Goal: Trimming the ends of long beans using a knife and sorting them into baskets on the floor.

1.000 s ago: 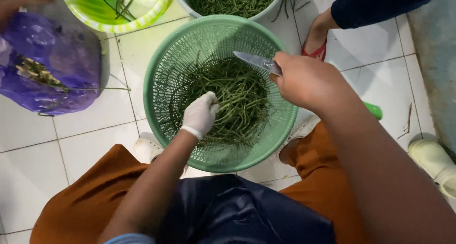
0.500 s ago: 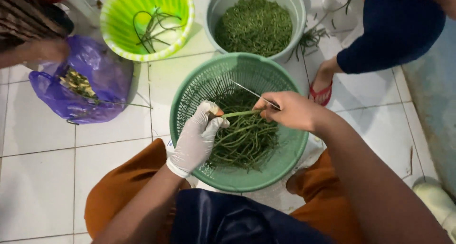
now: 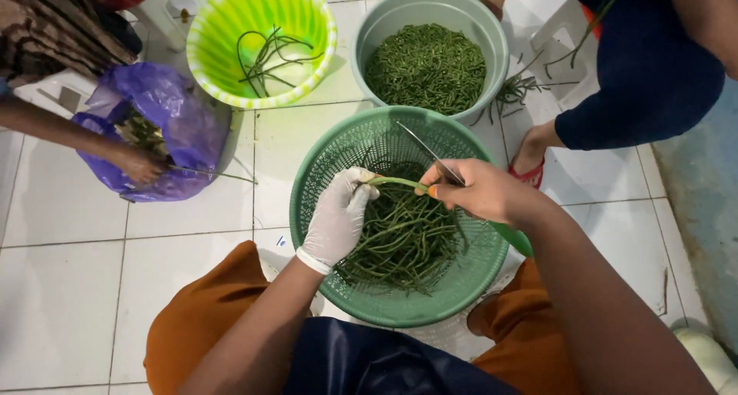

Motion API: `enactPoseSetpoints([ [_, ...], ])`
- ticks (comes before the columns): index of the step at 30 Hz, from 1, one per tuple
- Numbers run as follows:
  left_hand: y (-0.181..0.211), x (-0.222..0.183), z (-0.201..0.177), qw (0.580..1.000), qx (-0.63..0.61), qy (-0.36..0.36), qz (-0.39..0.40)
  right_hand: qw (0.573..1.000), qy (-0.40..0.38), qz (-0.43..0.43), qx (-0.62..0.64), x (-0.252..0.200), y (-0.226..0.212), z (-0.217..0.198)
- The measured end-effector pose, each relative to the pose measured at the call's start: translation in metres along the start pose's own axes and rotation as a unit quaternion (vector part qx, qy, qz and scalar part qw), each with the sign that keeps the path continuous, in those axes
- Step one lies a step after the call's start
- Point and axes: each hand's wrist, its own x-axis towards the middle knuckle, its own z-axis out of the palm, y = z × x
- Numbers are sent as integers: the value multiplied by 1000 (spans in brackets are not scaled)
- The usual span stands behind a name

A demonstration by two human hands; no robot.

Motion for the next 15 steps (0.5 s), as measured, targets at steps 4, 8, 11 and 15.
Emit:
enactPoseSetpoints([
  [4, 7, 0, -2, 993, 112, -6, -22, 999, 20, -32, 25, 3, 3, 1],
  [8, 11, -1, -5, 988, 154, -6, -21, 997, 32, -24, 63, 4, 4, -1],
  [11, 2, -2, -7, 990, 142, 13, 7, 994, 13, 0, 109, 8, 8, 6],
  [15, 9, -4, -8, 989, 146, 16, 2, 995, -5, -1, 104, 2, -6, 9],
])
